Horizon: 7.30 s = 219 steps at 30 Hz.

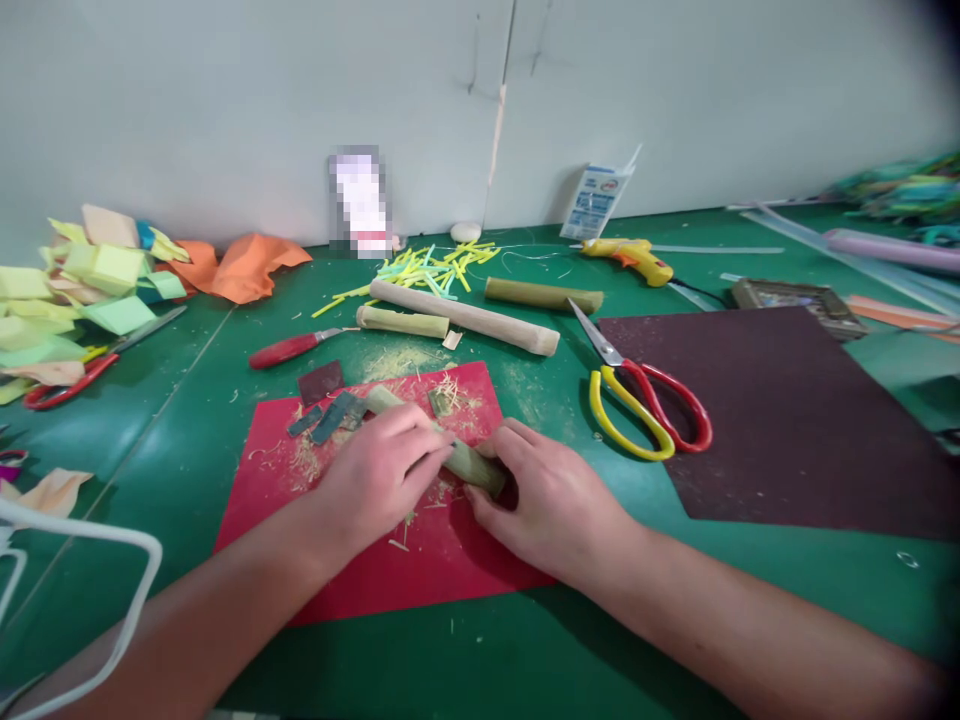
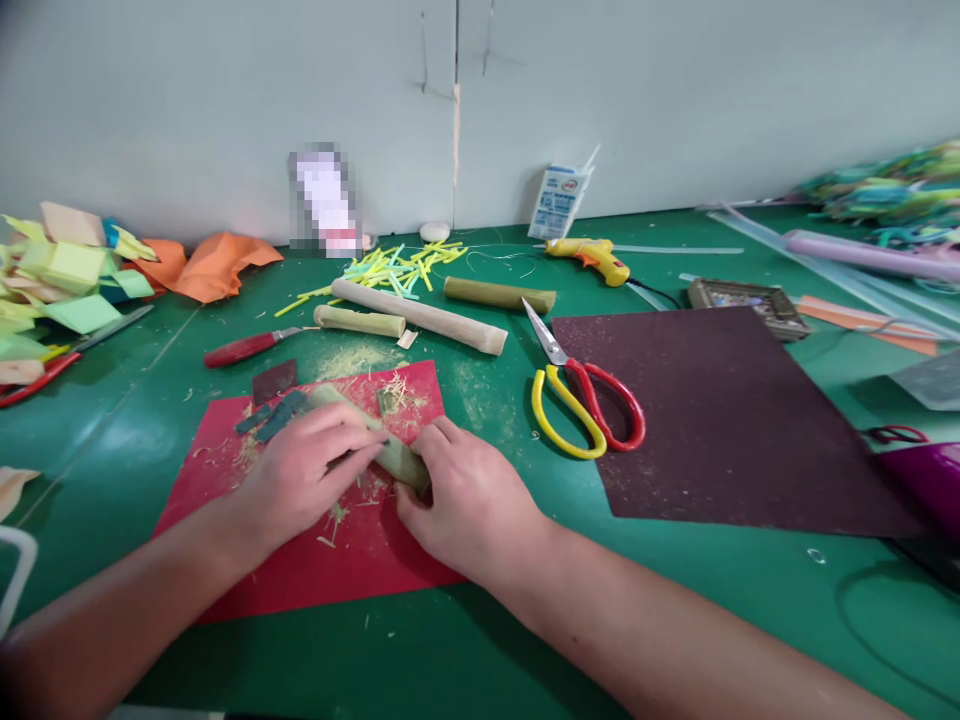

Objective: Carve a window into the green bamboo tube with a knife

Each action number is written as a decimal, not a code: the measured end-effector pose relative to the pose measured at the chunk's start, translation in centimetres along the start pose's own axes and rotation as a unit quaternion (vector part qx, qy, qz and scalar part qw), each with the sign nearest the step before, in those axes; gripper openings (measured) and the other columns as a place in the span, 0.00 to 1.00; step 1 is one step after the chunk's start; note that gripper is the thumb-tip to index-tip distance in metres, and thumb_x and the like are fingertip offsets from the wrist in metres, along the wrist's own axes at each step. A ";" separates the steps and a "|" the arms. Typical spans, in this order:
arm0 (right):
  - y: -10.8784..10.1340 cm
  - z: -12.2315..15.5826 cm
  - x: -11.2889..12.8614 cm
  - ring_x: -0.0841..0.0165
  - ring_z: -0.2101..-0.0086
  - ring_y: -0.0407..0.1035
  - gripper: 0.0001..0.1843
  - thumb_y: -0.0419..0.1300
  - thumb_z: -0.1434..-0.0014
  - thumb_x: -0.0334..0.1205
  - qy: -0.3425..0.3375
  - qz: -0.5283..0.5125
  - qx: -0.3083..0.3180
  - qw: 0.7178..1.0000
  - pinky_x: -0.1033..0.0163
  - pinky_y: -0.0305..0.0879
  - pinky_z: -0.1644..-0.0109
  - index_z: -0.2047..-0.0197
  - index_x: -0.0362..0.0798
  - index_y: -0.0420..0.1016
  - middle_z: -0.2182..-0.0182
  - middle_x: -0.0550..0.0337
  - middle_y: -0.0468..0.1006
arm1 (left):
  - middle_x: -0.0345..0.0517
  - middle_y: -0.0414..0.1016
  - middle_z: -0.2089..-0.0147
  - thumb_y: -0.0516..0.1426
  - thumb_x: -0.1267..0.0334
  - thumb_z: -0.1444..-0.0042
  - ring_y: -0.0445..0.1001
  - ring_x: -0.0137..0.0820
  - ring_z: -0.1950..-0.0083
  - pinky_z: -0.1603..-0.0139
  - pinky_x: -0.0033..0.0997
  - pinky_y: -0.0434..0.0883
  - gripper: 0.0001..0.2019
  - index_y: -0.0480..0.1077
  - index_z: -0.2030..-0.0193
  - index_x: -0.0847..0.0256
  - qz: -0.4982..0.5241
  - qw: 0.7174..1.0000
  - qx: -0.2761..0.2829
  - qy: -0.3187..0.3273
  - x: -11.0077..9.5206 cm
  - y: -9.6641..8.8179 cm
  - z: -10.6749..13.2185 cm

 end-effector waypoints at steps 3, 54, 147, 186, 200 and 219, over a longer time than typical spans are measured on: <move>0.0 0.0 0.1 0.72 0.74 0.59 0.07 0.55 0.50 0.38 0.003 0.001 -0.002 1.000 0.66 0.53 0.72 0.73 0.49 0.58 0.72 0.62 0.65 | 0.46 0.70 0.64 0.50 0.66 0.39 0.69 0.29 0.61 0.57 0.32 0.67 0.09 0.72 0.64 0.62 -0.025 0.999 -0.033 -0.004 0.1 -0.1 -0.1; 0.1 0.0 0.4 0.71 0.74 0.60 0.06 0.53 0.47 0.40 0.010 0.036 0.000 0.999 0.65 0.53 0.72 0.71 0.48 0.60 0.71 0.61 0.66 | 0.40 0.67 0.69 0.54 0.65 0.42 0.67 0.25 0.68 0.66 0.26 0.64 0.08 0.73 0.68 0.62 -0.081 0.984 -0.114 -0.113 4.0 -2.8 -0.2; -0.4 -0.6 -0.1 0.69 0.73 0.62 0.09 0.56 0.47 0.41 0.012 0.041 -0.013 0.999 0.64 0.55 0.71 0.74 0.49 0.60 0.73 0.60 0.67 | 0.45 0.69 0.67 0.50 0.67 0.39 0.69 0.29 0.64 0.59 0.31 0.68 0.09 0.71 0.66 0.63 -0.056 0.995 -0.074 0.037 2.0 -0.3 -0.6; 0.0 -0.4 -0.3 0.68 0.71 0.62 0.09 0.59 0.49 0.41 0.028 0.019 -0.015 0.999 0.64 0.55 0.69 0.71 0.49 0.60 0.71 0.61 0.67 | 0.45 0.69 0.68 0.52 0.67 0.41 0.69 0.28 0.66 0.63 0.29 0.67 0.08 0.71 0.68 0.64 -0.062 0.992 -0.113 -0.004 2.8 -0.9 -0.8; 0.0 -0.5 -0.3 0.68 0.70 0.63 0.09 0.58 0.48 0.42 0.041 0.013 -0.001 0.999 0.63 0.56 0.69 0.70 0.49 0.61 0.70 0.61 0.68 | 0.44 0.69 0.68 0.53 0.67 0.41 0.69 0.27 0.66 0.63 0.28 0.67 0.08 0.72 0.67 0.63 -0.044 0.994 -0.102 -0.008 2.9 -1.1 -0.5; -0.2 -0.4 -0.3 0.68 0.70 0.64 0.07 0.56 0.46 0.41 0.031 0.019 0.001 0.999 0.63 0.57 0.69 0.70 0.49 0.62 0.71 0.60 0.68 | 0.46 0.70 0.66 0.52 0.66 0.40 0.70 0.28 0.65 0.61 0.30 0.68 0.08 0.73 0.63 0.62 -0.046 0.994 -0.101 0.006 3.3 -0.7 -0.3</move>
Point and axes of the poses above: each hand's wrist, its own z-axis away from the middle knuckle, its own y-axis out of the palm, x = y × z, the point moved 1 cm from there along -z, towards the middle knuckle
